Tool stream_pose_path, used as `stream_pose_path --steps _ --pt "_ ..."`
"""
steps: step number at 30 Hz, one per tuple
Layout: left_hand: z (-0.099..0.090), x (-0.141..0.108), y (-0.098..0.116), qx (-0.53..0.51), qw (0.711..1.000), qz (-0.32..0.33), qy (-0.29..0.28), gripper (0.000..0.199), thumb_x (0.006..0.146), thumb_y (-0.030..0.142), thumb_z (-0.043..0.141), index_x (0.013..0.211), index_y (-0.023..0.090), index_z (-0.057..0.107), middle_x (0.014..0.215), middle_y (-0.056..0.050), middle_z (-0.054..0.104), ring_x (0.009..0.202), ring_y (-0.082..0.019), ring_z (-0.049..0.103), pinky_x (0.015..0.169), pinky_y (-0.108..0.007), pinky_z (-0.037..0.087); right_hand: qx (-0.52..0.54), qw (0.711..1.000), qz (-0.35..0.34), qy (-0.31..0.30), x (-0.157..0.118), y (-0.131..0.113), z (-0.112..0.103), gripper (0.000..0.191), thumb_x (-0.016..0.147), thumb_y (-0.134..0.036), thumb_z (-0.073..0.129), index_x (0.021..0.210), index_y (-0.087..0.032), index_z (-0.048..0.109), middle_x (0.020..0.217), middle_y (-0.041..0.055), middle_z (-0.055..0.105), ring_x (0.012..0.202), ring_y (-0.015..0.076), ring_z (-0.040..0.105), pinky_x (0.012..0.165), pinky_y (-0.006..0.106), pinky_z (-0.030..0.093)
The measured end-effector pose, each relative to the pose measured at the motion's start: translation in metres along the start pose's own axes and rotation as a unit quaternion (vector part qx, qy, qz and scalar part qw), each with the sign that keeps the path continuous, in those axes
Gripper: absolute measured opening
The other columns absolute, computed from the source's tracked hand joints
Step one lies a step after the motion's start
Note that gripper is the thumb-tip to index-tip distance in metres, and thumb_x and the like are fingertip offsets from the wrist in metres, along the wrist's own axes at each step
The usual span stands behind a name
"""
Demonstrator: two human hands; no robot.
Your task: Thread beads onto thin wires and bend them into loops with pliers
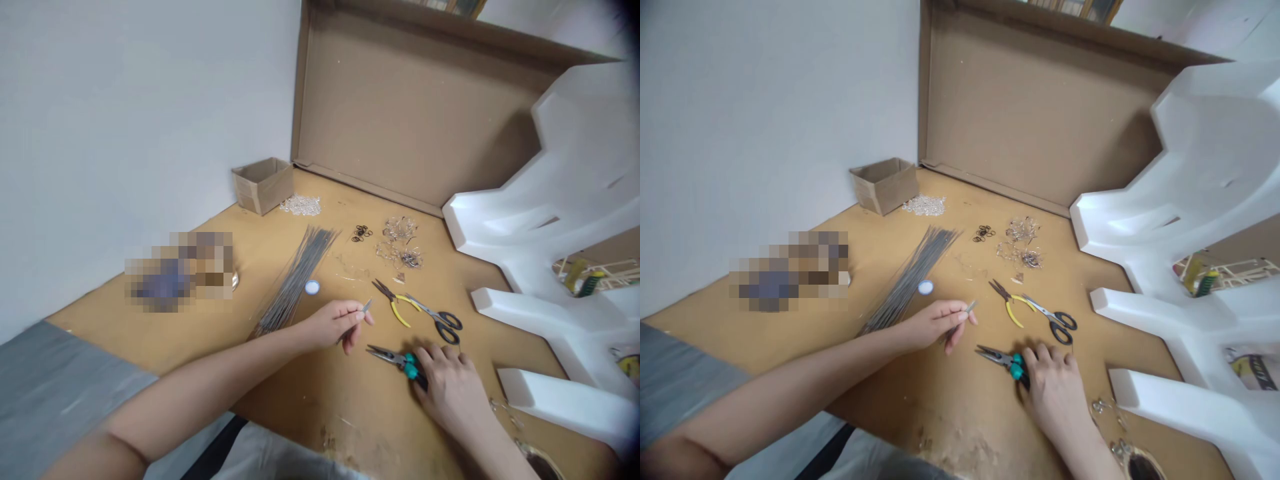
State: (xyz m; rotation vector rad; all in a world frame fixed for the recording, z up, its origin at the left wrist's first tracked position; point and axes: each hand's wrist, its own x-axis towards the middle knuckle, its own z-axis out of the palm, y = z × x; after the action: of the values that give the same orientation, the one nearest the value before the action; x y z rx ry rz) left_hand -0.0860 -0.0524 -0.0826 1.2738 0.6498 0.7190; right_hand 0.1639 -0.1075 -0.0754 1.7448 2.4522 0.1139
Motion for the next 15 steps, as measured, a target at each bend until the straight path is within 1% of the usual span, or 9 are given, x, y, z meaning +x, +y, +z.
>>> stream_pose_path --steps 2,3,4,5,7,8,9,10,15 --pt "-0.001 -0.001 0.002 -0.001 1.000 0.012 -0.006 0.029 0.085 0.038 0.040 0.088 0.012 0.051 0.054 0.004 0.048 0.041 -0.005 0.045 0.044 -0.017 0.037 0.103 0.994 0.034 -0.030 0.002 0.003 -0.006 0.035 0.070 -0.023 0.048 0.103 -0.017 0.058 0.101 0.0128 0.061 0.088 0.0297 0.055 0.077 0.043 0.038" --pt "-0.001 -0.002 0.003 -0.004 1.000 0.016 -0.011 0.028 0.085 0.038 0.040 0.088 0.012 0.051 0.054 0.004 0.048 0.041 -0.005 0.045 0.044 -0.017 0.037 0.177 0.982 0.047 -0.054 0.003 0.004 -0.010 0.034 0.071 -0.023 0.046 0.103 -0.018 0.057 0.099 0.0113 0.062 0.087 0.0276 0.056 0.078 0.041 0.039" --pt "-0.002 -0.003 0.005 -0.008 1.000 0.017 -0.016 0.028 0.085 0.037 0.040 0.088 0.012 0.051 0.055 0.004 0.048 0.041 -0.005 0.045 0.044 -0.017 0.037 0.261 0.960 0.052 -0.084 0.005 0.005 -0.015 0.032 0.074 -0.023 0.044 0.103 -0.018 0.057 0.098 0.0097 0.062 0.087 0.0257 0.056 0.079 0.039 0.040" --pt "-0.002 -0.004 0.007 -0.013 1.000 0.015 -0.020 0.027 0.086 0.037 0.039 0.088 0.012 0.051 0.055 0.004 0.048 0.041 -0.005 0.045 0.044 -0.017 0.038 0.346 0.930 0.049 -0.113 0.007 0.004 -0.021 0.032 0.075 -0.023 0.042 0.103 -0.018 0.056 0.097 0.0084 0.062 0.087 0.0243 0.057 0.079 0.037 0.041" --pt "-0.002 -0.005 0.011 -0.022 0.999 0.009 -0.027 0.027 0.086 0.036 0.039 0.090 0.013 0.052 0.054 0.004 0.048 0.040 -0.005 0.045 0.043 -0.017 0.038 0.490 0.858 0.029 -0.151 0.011 0.000 -0.031 0.034 0.077 -0.024 0.042 0.108 -0.017 0.055 0.101 0.0074 0.062 0.093 0.0237 0.055 0.084 0.036 0.041" --pt "-0.002 -0.006 0.013 -0.024 0.999 0.005 -0.028 0.027 0.086 0.036 0.039 0.091 0.013 0.052 0.054 0.004 0.048 0.040 -0.005 0.044 0.043 -0.017 0.038 0.533 0.830 0.023 -0.160 0.015 -0.004 -0.036 0.037 0.077 -0.023 0.043 0.112 -0.017 0.053 0.102 0.0072 0.061 0.095 0.0238 0.055 0.085 0.036 0.040" --pt "-0.002 -0.007 0.015 -0.023 0.999 0.004 -0.029 0.028 0.086 0.036 0.039 0.093 0.013 0.053 0.053 0.005 0.048 0.039 -0.005 0.044 0.042 -0.017 0.037 0.555 0.815 0.010 -0.166 0.018 -0.008 -0.041 0.039 0.077 -0.023 0.045 0.114 -0.018 0.052 0.104 0.0068 0.061 0.097 0.0239 0.054 0.087 0.036 0.039" --pt "-0.002 -0.008 0.017 -0.021 0.999 0.004 -0.031 0.028 0.086 0.036 0.039 0.094 0.013 0.053 0.053 0.005 0.047 0.038 -0.004 0.043 0.041 -0.016 0.036 0.560 0.812 -0.005 -0.166 0.022 -0.011 -0.044 0.039 0.077 -0.022 0.046 0.115 -0.018 0.053 0.106 0.0065 0.060 0.098 0.0238 0.053 0.090 0.036 0.038" --pt "-0.004 -0.010 0.019 -0.010 0.999 0.008 -0.036 0.030 0.087 0.035 0.039 0.099 0.012 0.053 0.052 0.005 0.047 0.037 -0.003 0.042 0.039 -0.015 0.035 0.523 0.832 -0.050 -0.179 0.041 -0.021 -0.052 0.038 0.076 -0.018 0.047 0.112 -0.021 0.057 0.107 0.0049 0.060 0.098 0.0241 0.052 0.090 0.037 0.036"
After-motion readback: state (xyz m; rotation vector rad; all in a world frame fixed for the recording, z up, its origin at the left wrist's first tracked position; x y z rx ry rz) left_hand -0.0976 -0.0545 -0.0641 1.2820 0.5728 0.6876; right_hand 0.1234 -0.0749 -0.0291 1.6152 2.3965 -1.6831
